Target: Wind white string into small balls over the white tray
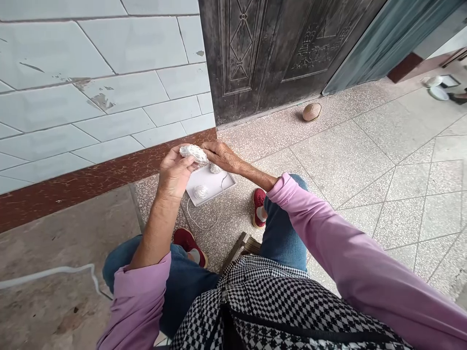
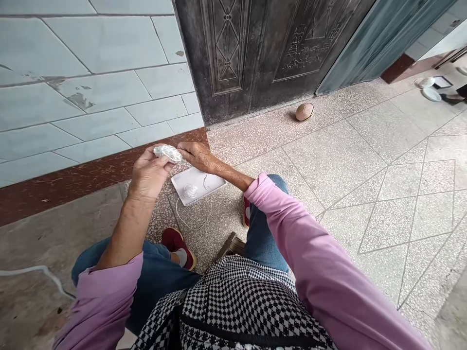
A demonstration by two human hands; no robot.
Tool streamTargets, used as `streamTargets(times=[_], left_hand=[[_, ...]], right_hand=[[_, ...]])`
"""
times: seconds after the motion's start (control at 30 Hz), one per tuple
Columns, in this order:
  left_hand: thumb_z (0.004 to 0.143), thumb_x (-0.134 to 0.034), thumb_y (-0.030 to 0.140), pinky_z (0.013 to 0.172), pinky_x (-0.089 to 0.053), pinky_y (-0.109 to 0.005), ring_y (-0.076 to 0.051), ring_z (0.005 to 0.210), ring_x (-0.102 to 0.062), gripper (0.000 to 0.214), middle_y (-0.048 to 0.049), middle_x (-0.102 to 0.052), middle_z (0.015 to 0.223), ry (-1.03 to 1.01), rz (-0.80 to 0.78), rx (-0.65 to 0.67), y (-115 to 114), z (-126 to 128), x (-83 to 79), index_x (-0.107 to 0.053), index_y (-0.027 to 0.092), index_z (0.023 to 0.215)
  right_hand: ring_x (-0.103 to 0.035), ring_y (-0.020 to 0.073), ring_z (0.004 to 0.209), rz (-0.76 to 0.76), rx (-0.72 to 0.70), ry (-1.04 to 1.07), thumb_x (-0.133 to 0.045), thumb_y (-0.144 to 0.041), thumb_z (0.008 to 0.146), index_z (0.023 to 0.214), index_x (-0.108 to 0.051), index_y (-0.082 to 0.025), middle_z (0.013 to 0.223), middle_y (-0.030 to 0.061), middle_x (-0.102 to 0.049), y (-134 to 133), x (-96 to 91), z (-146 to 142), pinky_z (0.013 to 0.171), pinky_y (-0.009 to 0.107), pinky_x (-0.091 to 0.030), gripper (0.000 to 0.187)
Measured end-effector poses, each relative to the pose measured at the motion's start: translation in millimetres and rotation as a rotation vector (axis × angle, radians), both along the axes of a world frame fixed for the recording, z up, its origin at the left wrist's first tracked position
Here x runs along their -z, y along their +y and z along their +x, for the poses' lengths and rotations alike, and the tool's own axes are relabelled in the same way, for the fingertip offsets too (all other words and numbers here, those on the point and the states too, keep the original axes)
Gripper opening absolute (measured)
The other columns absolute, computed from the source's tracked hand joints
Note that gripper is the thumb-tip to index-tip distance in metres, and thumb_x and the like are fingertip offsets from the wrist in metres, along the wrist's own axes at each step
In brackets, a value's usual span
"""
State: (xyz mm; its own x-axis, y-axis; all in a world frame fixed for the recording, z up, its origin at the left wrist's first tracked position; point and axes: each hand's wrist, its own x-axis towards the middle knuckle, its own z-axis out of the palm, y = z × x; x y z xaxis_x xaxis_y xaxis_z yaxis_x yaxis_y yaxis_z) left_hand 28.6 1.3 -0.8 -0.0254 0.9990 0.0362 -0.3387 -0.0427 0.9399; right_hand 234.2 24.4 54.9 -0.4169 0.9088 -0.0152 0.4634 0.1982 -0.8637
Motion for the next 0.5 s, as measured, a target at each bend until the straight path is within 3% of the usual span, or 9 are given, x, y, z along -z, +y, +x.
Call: streamTargets(times=[0.17, 0.27, 0.37, 0.5], left_hand=[[0.064, -0.119, 0.041, 0.093, -0.076, -0.039, -0.028, 0.109, -0.086, 0.059, -0.0078, -0.091, 0.120, 0.034, 0.014, -0.153, 10, -8, 8.9, -0.081, 0.028, 0.107], [0.061, -0.121, 0.042, 0.089, -0.074, -0.039, -0.028, 0.103, -0.085, 0.062, -0.0070, -0.091, 0.114, 0.127, 0.043, -0.213, 11, -9, 11.8, -0.082, 0.027, 0.106], [0.059, -0.122, 0.040, 0.095, -0.075, -0.042, -0.030, 0.105, -0.087, 0.062, -0.0065, -0.092, 0.112, 0.258, 0.066, -0.197, 10, -7, 12.0, -0.085, 0.026, 0.107], [0.061, -0.118, 0.037, 0.098, -0.076, -0.045, -0.031, 0.106, -0.088, 0.060, -0.0085, -0.093, 0.115, 0.370, 0.054, -0.049, 5, -4, 10.4, -0.091, 0.024, 0.114]], right_hand=[[-0.065, 0.0211, 0.096, 0.009, -0.213, -0.097, -0.069, -0.015, 0.132, 0.094, -0.066, -0.022, 0.091, 0.0019, -0.072, -5, 9.5, -3, 0.097, 0.034, -0.051, 0.038], [-0.067, 0.0209, 0.096, 0.047, -0.307, -0.101, -0.068, -0.011, 0.130, 0.096, -0.068, -0.021, 0.097, 0.0033, -0.076, -9, 10.5, 0, 0.098, 0.034, -0.052, 0.036], [-0.068, 0.0212, 0.097, 0.095, -0.282, -0.059, -0.069, -0.013, 0.130, 0.098, -0.071, -0.022, 0.100, 0.0038, -0.078, -8, 6.4, 8, 0.095, 0.034, -0.053, 0.033], [-0.065, 0.0217, 0.094, 0.135, -0.144, -0.007, -0.072, -0.026, 0.132, 0.096, -0.069, -0.024, 0.090, 0.0029, -0.072, 3, -0.1, 20, 0.087, 0.033, -0.052, 0.036]])
